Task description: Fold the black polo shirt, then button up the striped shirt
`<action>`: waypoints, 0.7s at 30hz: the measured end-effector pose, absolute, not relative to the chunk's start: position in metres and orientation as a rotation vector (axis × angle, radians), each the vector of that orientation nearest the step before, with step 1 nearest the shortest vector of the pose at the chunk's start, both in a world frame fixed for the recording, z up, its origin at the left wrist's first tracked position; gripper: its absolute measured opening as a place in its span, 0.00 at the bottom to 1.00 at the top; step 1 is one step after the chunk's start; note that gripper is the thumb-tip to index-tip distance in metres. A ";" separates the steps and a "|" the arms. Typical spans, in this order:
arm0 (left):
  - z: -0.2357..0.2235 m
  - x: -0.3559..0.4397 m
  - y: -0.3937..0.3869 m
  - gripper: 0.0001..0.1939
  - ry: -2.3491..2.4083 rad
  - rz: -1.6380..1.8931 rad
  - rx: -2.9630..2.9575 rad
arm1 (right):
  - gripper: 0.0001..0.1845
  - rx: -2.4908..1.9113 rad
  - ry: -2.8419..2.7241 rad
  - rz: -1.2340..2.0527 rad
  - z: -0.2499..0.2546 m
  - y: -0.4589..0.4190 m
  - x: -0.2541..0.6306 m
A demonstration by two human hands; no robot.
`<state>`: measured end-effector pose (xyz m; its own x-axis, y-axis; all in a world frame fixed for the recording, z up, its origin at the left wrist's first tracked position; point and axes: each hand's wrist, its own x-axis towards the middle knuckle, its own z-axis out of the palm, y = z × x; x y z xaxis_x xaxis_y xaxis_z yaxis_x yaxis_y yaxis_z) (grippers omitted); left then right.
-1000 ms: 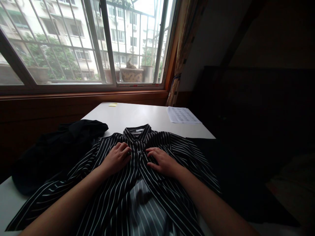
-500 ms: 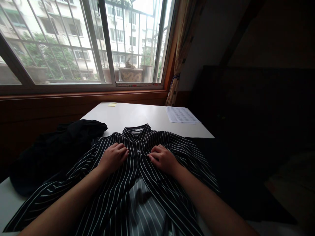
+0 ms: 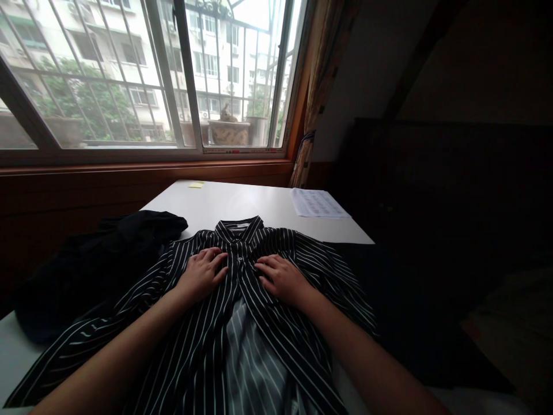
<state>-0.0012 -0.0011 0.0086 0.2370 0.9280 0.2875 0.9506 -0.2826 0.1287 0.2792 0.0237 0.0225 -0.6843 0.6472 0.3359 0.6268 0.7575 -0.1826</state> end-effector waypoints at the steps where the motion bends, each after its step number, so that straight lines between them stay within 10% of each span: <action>1: 0.008 -0.002 0.001 0.22 -1.848 -0.475 -2.411 | 0.20 -0.976 -2.571 0.077 0.021 0.025 0.279; 21: 0.012 -0.015 0.067 0.23 -1.790 -0.371 -2.484 | 0.20 -1.005 -2.554 0.122 0.011 0.082 0.277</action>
